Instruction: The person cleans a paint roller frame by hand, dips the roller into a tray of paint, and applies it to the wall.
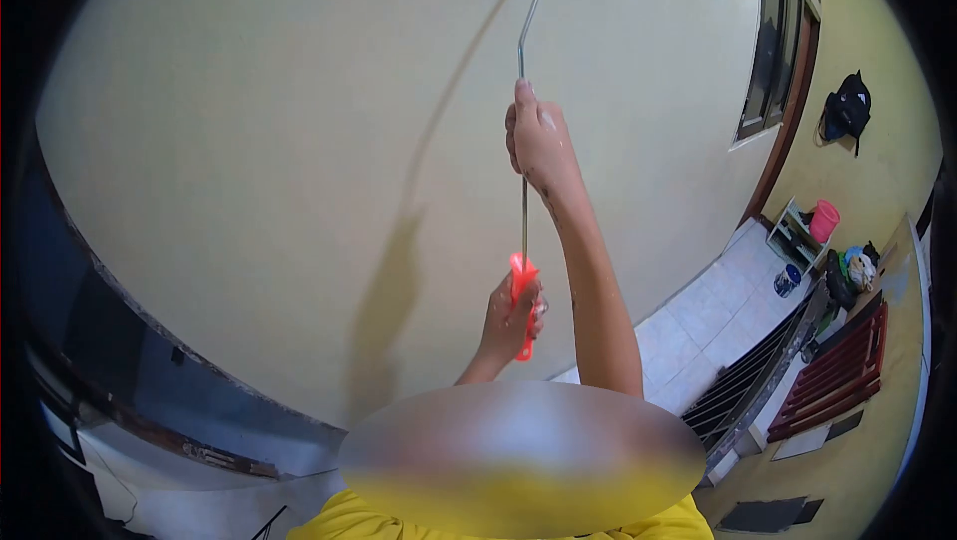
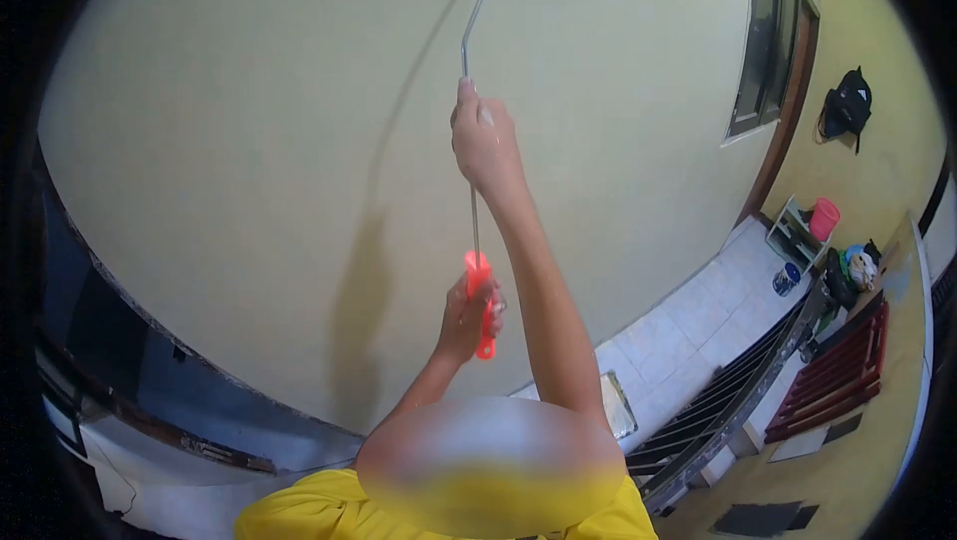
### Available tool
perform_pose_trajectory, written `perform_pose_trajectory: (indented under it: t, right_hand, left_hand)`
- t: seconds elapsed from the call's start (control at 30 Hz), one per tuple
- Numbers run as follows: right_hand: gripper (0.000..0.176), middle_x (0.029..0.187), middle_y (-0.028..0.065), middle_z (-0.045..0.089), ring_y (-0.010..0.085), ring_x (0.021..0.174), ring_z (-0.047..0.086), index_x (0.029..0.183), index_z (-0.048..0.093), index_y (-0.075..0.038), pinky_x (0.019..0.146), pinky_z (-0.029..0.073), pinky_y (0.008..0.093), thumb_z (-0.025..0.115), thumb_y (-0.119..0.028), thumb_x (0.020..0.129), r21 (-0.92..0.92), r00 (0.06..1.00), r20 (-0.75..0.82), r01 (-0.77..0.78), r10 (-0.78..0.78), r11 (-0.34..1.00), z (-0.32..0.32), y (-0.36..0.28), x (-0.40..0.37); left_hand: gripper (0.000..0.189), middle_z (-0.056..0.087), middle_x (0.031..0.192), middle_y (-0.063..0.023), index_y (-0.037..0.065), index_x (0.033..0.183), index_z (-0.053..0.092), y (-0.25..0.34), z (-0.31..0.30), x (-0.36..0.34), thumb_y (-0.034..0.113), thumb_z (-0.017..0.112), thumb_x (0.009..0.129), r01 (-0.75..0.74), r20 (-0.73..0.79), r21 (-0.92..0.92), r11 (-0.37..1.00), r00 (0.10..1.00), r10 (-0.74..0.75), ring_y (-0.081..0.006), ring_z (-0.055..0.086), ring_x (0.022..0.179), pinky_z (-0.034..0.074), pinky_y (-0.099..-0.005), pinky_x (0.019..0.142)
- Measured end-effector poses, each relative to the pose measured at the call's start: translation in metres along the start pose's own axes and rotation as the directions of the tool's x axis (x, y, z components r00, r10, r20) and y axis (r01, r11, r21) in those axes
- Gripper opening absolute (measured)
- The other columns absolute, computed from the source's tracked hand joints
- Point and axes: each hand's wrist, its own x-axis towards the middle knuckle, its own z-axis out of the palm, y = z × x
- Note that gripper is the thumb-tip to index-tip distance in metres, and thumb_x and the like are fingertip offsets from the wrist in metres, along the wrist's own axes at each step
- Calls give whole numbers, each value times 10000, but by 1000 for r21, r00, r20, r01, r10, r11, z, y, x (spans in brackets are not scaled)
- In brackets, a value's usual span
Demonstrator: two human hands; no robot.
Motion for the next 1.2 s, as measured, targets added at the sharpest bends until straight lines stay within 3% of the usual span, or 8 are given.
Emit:
perform_pose_trajectory:
  t: [0.2, 0.37, 0.43, 0.47, 0.67, 0.83, 1.1, 1.2]
  right_hand:
    - [565, 569, 218, 346, 281, 519, 342, 666, 401, 67, 524, 330, 422, 312, -390, 985, -230, 998, -44, 39, -51, 972, 0, 69, -45]
    - [516, 623, 186, 536, 284, 590, 527, 714, 511, 28, 575, 413, 408, 368, -399, 968, -85, 921, 192, -328, 339, 941, -17, 180, -147]
    - [449, 666, 106, 600, 232, 621, 567, 806, 555, 5, 568, 457, 352, 417, -395, 957, 40, 876, 246, -438, 416, 898, -41, 201, -193]
    - [419, 728, 119, 615, 244, 681, 583, 862, 570, 4, 617, 467, 357, 438, -383, 950, -63, 903, 194, -378, 382, 924, -57, 223, -217]
    - [338, 1048, 183, 599, 298, 1016, 569, 1032, 614, 2, 887, 439, 376, 619, -281, 847, -434, 839, -344, -541, 423, 720, -220, 253, -358]
    - [518, 1129, 224, 516, 387, 1051, 498, 1140, 522, -27, 884, 418, 456, 670, -356, 767, -580, 603, -775, -798, -192, -165, -360, 193, -416]
    - [764, 1135, 294, 564, 457, 1047, 553, 1341, 312, -35, 898, 449, 493, 660, -354, 740, -86, 73, -969, -995, 236, -44, -415, 243, -433]
    - [734, 1030, 274, 613, 427, 985, 593, 1351, 292, 4, 877, 464, 484, 628, -297, 772, -112, 95, -973, -991, 209, -75, -412, 237, -428]
  left_hand:
    - [306, 426, 635, 0, 89, 857, 430, -98, -28, -6, 372, 515, 937, 165, 160, -274, 947, 979, -124, -86, 442, 490, 387, -246, 449]
    - [351, 385, 566, 22, 128, 700, 407, -275, -98, -73, 369, 582, 886, 436, 257, -218, 873, 889, -380, -99, 420, 478, 355, -250, 427]
    - [316, 392, 516, 49, 132, 631, 446, -337, -138, -105, 277, 572, 882, 588, -16, -228, 776, 795, -607, -85, 380, 416, 329, -252, 395]
    - [317, 413, 492, 60, 127, 585, 459, -324, -132, -119, 202, 593, 863, 584, -241, 306, 752, 812, -532, -70, 397, 409, 318, -251, 392]
    - [265, 563, 540, -138, 1, 650, 582, -296, -187, -166, 227, 645, 774, 122, 130, 899, 421, 842, -523, -303, 555, 496, 438, -399, 518]
    - [354, 604, 671, -227, -26, 715, 618, -300, -201, -172, 325, 657, 736, 8, 150, 978, 209, 668, -729, -392, 611, 680, 464, -454, 615]
    - [385, 626, 615, -178, -29, 680, 626, -340, -199, -138, 346, 649, 767, 142, 55, 983, 119, 387, -920, -305, 642, 593, 488, -418, 592]
    - [392, 625, 598, -159, -26, 680, 627, -355, -206, -122, 353, 649, 775, 49, 20, 998, 41, 372, -928, -272, 634, 541, 492, -401, 565]
